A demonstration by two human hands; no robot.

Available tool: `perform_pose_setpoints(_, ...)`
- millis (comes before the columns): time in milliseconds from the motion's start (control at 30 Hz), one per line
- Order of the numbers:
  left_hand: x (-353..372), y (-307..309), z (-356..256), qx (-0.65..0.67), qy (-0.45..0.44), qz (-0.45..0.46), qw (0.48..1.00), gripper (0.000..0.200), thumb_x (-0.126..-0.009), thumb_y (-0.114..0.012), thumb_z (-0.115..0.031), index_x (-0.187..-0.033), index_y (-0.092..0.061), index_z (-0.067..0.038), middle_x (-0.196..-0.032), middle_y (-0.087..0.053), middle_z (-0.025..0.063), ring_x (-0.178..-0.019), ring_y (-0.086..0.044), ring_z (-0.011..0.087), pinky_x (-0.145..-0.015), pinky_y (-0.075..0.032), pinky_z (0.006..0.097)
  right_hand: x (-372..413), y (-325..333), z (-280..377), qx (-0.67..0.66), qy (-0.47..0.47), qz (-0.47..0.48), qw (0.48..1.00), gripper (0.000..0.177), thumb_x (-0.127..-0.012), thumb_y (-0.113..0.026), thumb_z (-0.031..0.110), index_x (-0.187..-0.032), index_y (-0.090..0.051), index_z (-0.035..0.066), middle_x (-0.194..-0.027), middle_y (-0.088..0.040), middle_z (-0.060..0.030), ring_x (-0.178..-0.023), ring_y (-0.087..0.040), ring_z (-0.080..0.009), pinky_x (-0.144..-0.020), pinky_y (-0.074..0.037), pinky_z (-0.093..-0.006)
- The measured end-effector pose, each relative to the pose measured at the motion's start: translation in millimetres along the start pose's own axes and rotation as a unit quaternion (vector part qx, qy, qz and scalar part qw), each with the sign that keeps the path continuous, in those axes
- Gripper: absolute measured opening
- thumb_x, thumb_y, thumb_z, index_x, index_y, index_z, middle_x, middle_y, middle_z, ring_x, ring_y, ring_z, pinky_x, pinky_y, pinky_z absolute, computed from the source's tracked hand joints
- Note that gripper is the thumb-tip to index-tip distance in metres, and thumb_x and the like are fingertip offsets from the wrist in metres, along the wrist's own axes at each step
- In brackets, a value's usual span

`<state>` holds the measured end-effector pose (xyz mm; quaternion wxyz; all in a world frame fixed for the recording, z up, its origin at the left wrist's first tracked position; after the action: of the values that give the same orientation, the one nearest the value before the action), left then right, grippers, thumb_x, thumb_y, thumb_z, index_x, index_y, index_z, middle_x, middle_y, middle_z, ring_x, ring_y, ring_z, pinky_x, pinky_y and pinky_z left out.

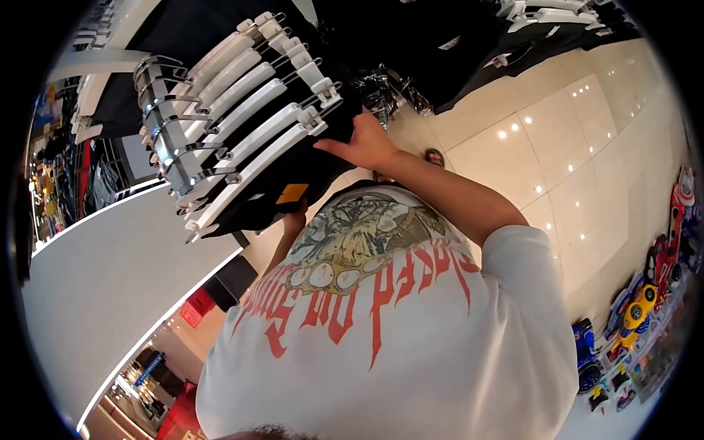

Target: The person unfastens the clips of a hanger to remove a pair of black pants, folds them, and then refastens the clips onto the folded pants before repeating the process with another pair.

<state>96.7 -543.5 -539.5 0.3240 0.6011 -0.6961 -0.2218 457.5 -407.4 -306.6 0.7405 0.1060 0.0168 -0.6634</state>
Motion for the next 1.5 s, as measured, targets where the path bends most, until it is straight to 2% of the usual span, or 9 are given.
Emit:
perform_pose_setpoints(67,10,-11,18,-0.179,-0.081,-0.080,0.977,0.025,-0.101,-0.056,-0.024,-0.109,-0.068,-0.005,-0.088,-0.067,0.0194,-0.087,-0.065,0.0387,-0.074,-0.050,0.0516,10,-7,-29,-0.011,-0.041,0.016,0.999,0.066,-0.077,-0.090,0.029,-0.128,-0.058,0.002,-0.118,-0.068,-0.0134,-0.108,-0.065,-0.0243,-0.094,-0.052,-0.0377)
perform_pose_setpoints(133,25,-12,39,-0.246,0.024,-0.027,0.969,0.022,-0.100,-0.056,-0.022,-0.107,-0.068,-0.006,-0.083,-0.065,0.0166,-0.078,-0.063,0.0377,-0.065,-0.051,0.0482,11,-2,-21,-0.102,-0.068,0.043,0.992,0.062,-0.081,-0.088,0.023,-0.129,-0.056,0.001,-0.119,-0.067,-0.0117,-0.111,-0.064,-0.0213,-0.096,-0.052,-0.0368)
perform_pose_setpoints(200,31,0,4,0.019,0.191,-0.091,0.977,0.036,-0.093,-0.071,-0.022,-0.120,-0.067,0.001,-0.117,-0.072,0.0186,-0.104,-0.070,0.0328,-0.090,-0.055,0.0387,12,8,-18,-0.102,0.011,0.031,0.994,0.059,-0.082,-0.087,0.021,-0.128,-0.056,0.001,-0.119,-0.066,-0.0107,-0.111,-0.063,-0.0194,-0.096,-0.052,-0.0362)
perform_pose_setpoints(333,34,9,-77,0.204,0.232,-0.152,0.939,0.042,-0.092,-0.074,-0.015,-0.128,-0.062,0.002,-0.119,-0.070,0.0128,-0.093,-0.071,0.0198,-0.078,-0.056,0.0306,12,36,-26,0.031,0.009,-0.011,0.999,0.052,-0.084,-0.083,0.027,-0.122,-0.058,0.001,-0.105,-0.067,-0.0128,-0.094,-0.065,-0.0238,-0.084,-0.053,-0.0342)
perform_pose_setpoints(433,30,19,-156,0.206,0.203,-0.141,0.947,0.037,-0.096,-0.069,-0.007,-0.132,-0.062,-0.002,-0.119,-0.070,0.0071,-0.098,-0.067,0.0139,-0.084,-0.053,0.0275,14,46,-32,0.024,-0.103,0.088,0.990,0.046,-0.085,-0.081,0.027,-0.118,-0.061,0.002,-0.104,-0.067,-0.0112,-0.092,-0.066,-0.0239,-0.083,-0.054,-0.0343)
perform_pose_setpoints(700,18,39,-291,0.230,0.101,-0.159,0.955,0.033,-0.095,-0.069,-0.007,-0.128,-0.063,-0.003,-0.099,-0.071,0.0031,-0.086,-0.064,0.0079,-0.079,-0.050,0.0233,-4,15,-3,0.009,0.131,0.109,0.985,0.043,-0.086,-0.077,0.027,-0.118,-0.065,0.000,-0.108,-0.068,-0.0151,-0.098,-0.067,-0.0335,-0.081,-0.054,-0.0390)
perform_pose_setpoints(967,18,42,-382,0.173,0.058,-0.305,0.935,0.035,-0.087,-0.080,-0.008,-0.108,-0.054,0.003,-0.105,-0.066,0.0122,-0.093,-0.067,0.0180,-0.085,-0.055,0.0307,20,17,14,-0.053,0.141,0.299,0.942,0.018,-0.082,-0.072,0.013,-0.099,-0.069,0.006,-0.091,-0.069,-0.0106,-0.085,-0.068,-0.0321,-0.072,-0.054,-0.0415)
perform_pose_setpoints(1200,17,30,-395,0.074,0.037,-0.364,0.928,0.017,-0.094,-0.071,-0.008,-0.096,-0.058,0.003,-0.086,-0.067,0.0084,-0.080,-0.066,0.0142,-0.074,-0.053,0.0270,14,24,15,-0.068,0.170,0.334,0.925,0.014,-0.080,-0.076,0.007,-0.091,-0.068,0.004,-0.086,-0.069,-0.0099,-0.078,-0.068,-0.0291,-0.068,-0.053,-0.0377)
perform_pose_setpoints(1500,17,26,-394,0.177,0.004,-0.346,0.921,0.010,-0.098,-0.064,-0.006,-0.095,-0.058,0.002,-0.081,-0.063,0.0063,-0.074,-0.056,0.0087,-0.068,-0.048,0.0233,-11,28,20,-0.073,0.224,0.225,0.945,0.034,-0.085,-0.074,0.015,-0.117,-0.069,0.004,-0.108,-0.070,-0.0123,-0.100,-0.068,-0.0307,-0.087,-0.054,-0.0376)
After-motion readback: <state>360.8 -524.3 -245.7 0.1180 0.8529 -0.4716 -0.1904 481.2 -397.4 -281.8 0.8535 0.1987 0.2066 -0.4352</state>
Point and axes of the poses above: each hand's wrist, its own x-axis away from the middle knuckle, its own y-axis out of the back of the hand, z = x × y, the point moved 3 cm from there along -x, towards the middle knuckle
